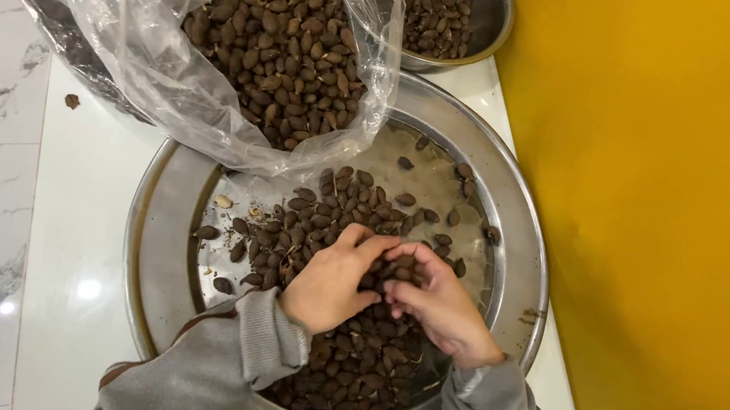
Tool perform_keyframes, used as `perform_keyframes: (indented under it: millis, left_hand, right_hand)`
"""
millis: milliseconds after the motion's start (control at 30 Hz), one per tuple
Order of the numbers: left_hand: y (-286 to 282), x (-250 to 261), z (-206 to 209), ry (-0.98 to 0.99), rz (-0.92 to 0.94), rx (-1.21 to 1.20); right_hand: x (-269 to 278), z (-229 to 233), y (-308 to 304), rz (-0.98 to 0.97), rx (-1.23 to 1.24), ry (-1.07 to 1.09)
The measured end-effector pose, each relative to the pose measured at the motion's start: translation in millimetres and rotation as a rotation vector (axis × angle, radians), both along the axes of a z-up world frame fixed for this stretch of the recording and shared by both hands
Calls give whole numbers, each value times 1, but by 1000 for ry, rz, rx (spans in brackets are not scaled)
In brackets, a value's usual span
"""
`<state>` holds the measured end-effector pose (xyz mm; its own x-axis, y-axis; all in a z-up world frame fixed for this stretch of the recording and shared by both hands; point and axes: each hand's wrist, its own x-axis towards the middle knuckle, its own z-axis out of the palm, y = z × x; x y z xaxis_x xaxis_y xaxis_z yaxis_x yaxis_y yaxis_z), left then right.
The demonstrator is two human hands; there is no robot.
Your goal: The person repeatedly scoops dark seeds from a large metal tray, inspects them in both hands, and returns them to the tray. The person occasionally reaches into a plastic bag to add more seeds to the tray. The process is repetitive and focused on handling the seeds by hand.
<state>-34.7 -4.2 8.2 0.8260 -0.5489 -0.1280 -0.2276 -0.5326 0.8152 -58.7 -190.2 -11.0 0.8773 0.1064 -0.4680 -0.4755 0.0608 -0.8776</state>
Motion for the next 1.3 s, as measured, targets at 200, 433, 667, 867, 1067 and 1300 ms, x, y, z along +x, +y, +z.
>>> perform_keyframes:
  millis: [200,433,667,867,1067,1300]
  left_hand:
    - [2,-21,-14,751,440,-822]
    - [20,-37,10,1210,557,-1345]
    - [33,-40,23,1192,575,-1452]
    - [38,-42,16,1231,595,-1521]
    - [35,-46,6,1343,643,-1716]
    - [34,-48,15,1407,724,-1688]
  right_hand:
    - [-13,22,-11,-46,437,95]
    - [-28,18,-19,-92,567,153]
    - [-40,57,4,-173,547,78]
    - [-38,98,35,-282,427,213]
    - [-40,93,30,-245,603,140]
    - [-46,79,18,-27,877,-32]
